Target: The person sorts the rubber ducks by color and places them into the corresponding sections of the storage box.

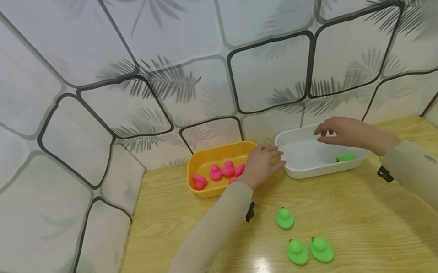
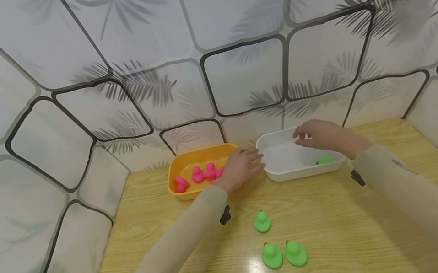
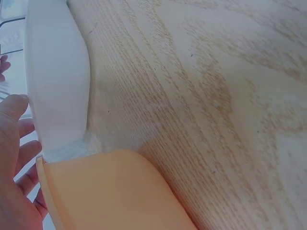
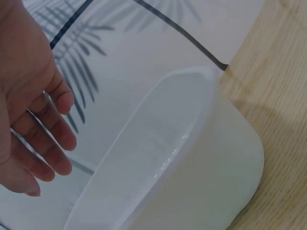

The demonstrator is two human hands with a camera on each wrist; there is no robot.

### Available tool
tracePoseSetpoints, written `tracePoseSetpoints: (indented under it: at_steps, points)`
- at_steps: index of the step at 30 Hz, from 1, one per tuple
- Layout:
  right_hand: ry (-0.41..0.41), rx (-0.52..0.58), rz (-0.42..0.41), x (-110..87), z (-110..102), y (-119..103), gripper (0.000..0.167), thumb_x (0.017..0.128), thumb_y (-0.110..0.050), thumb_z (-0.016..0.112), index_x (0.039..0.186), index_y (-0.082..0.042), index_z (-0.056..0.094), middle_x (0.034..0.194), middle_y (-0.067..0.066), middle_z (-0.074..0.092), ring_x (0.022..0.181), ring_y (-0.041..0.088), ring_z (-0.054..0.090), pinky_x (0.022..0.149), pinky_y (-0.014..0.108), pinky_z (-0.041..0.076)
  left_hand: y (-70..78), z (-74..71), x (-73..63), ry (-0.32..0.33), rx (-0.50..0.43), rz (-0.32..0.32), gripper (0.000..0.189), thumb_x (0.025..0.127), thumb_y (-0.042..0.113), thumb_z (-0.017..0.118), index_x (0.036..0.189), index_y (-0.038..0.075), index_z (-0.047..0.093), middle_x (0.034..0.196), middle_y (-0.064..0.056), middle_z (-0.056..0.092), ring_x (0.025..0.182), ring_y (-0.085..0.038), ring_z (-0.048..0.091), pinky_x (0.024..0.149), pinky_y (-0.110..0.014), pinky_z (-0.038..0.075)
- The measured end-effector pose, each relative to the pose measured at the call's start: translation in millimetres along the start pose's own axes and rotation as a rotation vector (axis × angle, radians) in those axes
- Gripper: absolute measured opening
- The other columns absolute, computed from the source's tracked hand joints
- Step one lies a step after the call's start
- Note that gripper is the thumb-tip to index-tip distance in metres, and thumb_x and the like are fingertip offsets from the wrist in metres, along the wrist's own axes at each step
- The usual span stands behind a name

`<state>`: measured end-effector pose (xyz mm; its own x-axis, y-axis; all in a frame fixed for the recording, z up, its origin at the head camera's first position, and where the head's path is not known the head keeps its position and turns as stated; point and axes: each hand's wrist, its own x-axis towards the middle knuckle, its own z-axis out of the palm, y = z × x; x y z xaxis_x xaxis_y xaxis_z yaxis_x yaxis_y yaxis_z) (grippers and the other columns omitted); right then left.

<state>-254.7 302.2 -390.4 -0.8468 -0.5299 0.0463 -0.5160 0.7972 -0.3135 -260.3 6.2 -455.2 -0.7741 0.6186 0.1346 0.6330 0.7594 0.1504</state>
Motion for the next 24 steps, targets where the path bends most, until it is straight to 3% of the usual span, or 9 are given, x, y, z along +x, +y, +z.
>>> tracePoseSetpoints:
  at_steps: [12,24]
  points:
    - [0.065,-0.083,-0.087,-23.2,3,-23,0.021,0.098,-0.017,0.074,0.116,-0.008,0.077,0.109,0.004,0.073,0.093,0.021,0.065,0.077,0.043,0.055,-0.3,-0.5,0.1,0.006,0.003,0.015,0.04,0.105,0.046,0.06,0.137,0.023,0.071,0.147,0.003,0.062,0.126,-0.02,0.054,0.098,-0.037,0.049]
    - [0.159,-0.113,-0.313,-42.4,17,-48,0.019,0.088,-0.011,0.082,0.107,-0.011,0.078,0.096,-0.006,0.071,0.084,0.018,0.064,0.071,0.036,0.054,2.9,-4.2,-2.4,-0.021,-0.021,0.002,0.042,0.106,0.044,0.06,0.141,0.022,0.067,0.15,0.002,0.059,0.132,-0.023,0.051,0.103,-0.04,0.048]
